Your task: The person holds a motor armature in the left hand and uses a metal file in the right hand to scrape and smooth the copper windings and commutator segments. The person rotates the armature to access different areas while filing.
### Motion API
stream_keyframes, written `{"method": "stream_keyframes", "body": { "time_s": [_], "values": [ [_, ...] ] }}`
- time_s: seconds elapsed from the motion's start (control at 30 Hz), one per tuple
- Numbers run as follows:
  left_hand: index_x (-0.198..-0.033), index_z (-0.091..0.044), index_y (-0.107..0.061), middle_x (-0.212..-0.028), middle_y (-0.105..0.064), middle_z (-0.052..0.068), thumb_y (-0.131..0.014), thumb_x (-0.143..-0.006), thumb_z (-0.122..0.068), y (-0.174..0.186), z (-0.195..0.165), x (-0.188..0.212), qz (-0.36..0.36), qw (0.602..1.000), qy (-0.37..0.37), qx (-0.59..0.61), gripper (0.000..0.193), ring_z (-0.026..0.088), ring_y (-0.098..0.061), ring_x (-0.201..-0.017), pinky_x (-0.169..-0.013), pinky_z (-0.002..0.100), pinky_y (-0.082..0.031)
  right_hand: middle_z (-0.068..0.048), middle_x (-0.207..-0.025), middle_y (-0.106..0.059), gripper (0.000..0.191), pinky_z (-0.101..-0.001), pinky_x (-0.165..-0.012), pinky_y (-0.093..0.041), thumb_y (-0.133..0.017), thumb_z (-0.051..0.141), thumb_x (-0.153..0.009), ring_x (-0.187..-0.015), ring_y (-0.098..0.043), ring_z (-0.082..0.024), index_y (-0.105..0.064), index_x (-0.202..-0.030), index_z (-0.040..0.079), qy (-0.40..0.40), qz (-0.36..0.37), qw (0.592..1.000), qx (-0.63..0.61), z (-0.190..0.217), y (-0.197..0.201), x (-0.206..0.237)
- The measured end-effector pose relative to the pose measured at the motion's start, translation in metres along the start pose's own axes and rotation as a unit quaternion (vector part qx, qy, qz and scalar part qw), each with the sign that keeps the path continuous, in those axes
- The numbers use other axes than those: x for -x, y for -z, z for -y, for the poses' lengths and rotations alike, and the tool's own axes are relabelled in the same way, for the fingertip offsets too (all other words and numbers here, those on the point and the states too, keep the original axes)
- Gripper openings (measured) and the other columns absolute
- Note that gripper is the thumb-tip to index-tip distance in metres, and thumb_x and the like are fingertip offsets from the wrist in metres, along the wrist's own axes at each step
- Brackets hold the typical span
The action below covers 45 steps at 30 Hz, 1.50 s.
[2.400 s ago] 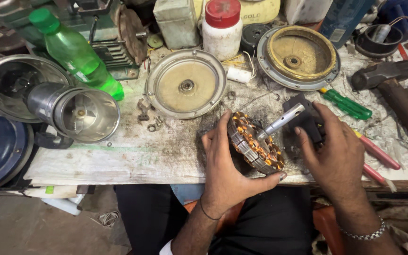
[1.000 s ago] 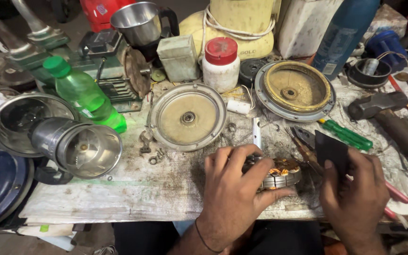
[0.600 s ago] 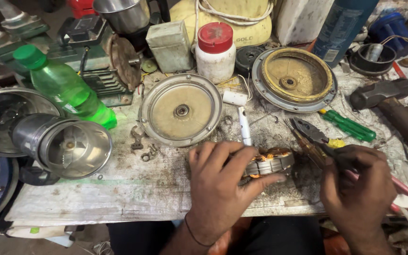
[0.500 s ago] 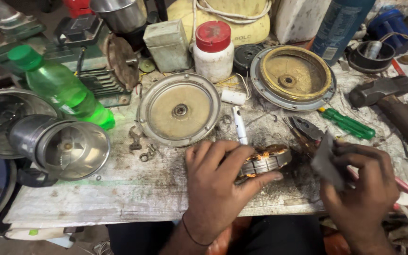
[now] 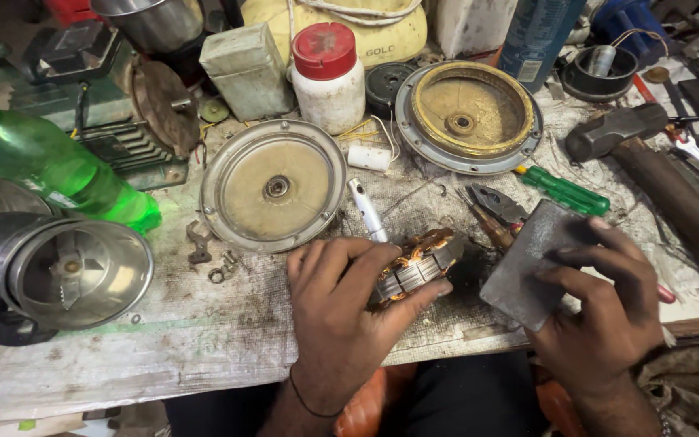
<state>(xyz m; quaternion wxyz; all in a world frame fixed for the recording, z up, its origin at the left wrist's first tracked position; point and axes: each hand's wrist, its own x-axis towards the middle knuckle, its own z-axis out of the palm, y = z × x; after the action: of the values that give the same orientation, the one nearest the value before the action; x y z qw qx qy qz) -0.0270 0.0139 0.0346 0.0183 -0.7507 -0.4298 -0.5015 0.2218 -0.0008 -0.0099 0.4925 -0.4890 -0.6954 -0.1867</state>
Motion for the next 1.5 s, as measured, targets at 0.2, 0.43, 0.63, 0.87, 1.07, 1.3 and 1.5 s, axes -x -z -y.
{"method": "stream_keyframes", "body": {
  "time_s": [0.2,0.43,0.63,0.87,1.07,1.3,1.5],
  "values": [
    [-0.102,-0.006,-0.071,-0.097,-0.065,0.004,-0.092,-0.075,-0.044,-0.003,0.003,0.0,0.004,1.0,0.001,0.001,0.051,0.021,-0.061,-0.092,-0.088,0.039,-0.041,-0.011,-0.106,-0.065,0.033,-0.0445,-0.103,-0.056,-0.093,0.025,-0.081,-0.127,-0.063,-0.038,-0.067,-0.091,0.008,0.001,-0.021,1.0,0.016,0.002,0.003,0.001],
    [-0.104,-0.007,-0.071,-0.096,-0.064,0.004,-0.092,-0.076,-0.041,-0.003,0.002,-0.001,-0.011,1.0,0.002,0.01,0.049,0.021,-0.061,-0.092,-0.091,0.04,-0.041,-0.01,-0.109,-0.068,0.033,-0.0439,-0.101,-0.05,-0.091,0.018,-0.076,-0.118,-0.066,-0.032,-0.066,-0.096,0.009,0.007,0.002,1.0,-0.014,0.004,0.005,-0.003],
    [-0.103,-0.008,-0.071,-0.096,-0.063,0.004,-0.092,-0.075,-0.042,-0.007,0.004,0.0,-0.014,1.0,0.01,-0.003,0.049,0.021,-0.06,-0.093,-0.09,0.041,-0.041,-0.012,-0.104,-0.069,0.039,-0.0453,-0.098,-0.051,-0.086,0.004,-0.062,-0.109,-0.07,-0.032,-0.066,-0.095,0.006,0.005,0.02,1.0,-0.022,0.0,0.003,-0.005],
    [-0.103,-0.007,-0.071,-0.099,-0.063,0.006,-0.092,-0.074,-0.038,-0.008,-0.002,-0.004,-0.015,0.999,0.027,0.006,0.047,0.025,-0.06,-0.095,-0.09,0.042,-0.044,-0.012,-0.102,-0.07,0.038,-0.0453,-0.095,-0.052,-0.08,-0.004,-0.062,-0.103,-0.072,-0.031,-0.067,-0.097,0.003,0.003,0.019,1.0,-0.002,-0.006,0.001,0.002],
    [-0.103,-0.007,-0.071,-0.099,-0.064,0.006,-0.095,-0.074,-0.031,-0.012,-0.011,-0.003,-0.049,0.997,0.053,0.039,0.044,0.026,-0.062,-0.094,-0.086,0.041,-0.049,-0.01,-0.111,-0.068,0.03,-0.0341,-0.087,-0.05,-0.077,-0.005,-0.086,-0.098,-0.067,-0.024,-0.068,-0.113,0.006,0.028,0.035,0.999,0.024,-0.018,0.006,0.016],
    [-0.105,-0.008,-0.071,-0.103,-0.065,0.003,-0.097,-0.075,-0.033,-0.018,-0.016,0.005,-0.06,0.995,0.03,0.079,0.047,0.021,-0.064,-0.095,-0.087,0.037,-0.049,-0.012,-0.106,-0.056,0.032,-0.0341,-0.081,-0.05,-0.082,-0.005,-0.092,-0.098,-0.061,-0.024,-0.078,-0.12,0.01,0.028,0.045,0.997,0.06,-0.015,0.015,0.023],
    [-0.111,-0.007,-0.073,-0.104,-0.065,0.002,-0.089,-0.082,-0.033,-0.02,-0.019,0.011,-0.028,0.997,-0.013,0.07,0.042,0.021,-0.064,-0.098,-0.095,0.041,-0.046,-0.015,-0.113,-0.047,0.041,-0.0458,-0.094,-0.058,-0.097,0.015,-0.071,-0.117,-0.059,-0.036,-0.076,-0.106,0.014,0.062,0.044,0.996,-0.049,0.028,0.015,0.017]
  ]
}}
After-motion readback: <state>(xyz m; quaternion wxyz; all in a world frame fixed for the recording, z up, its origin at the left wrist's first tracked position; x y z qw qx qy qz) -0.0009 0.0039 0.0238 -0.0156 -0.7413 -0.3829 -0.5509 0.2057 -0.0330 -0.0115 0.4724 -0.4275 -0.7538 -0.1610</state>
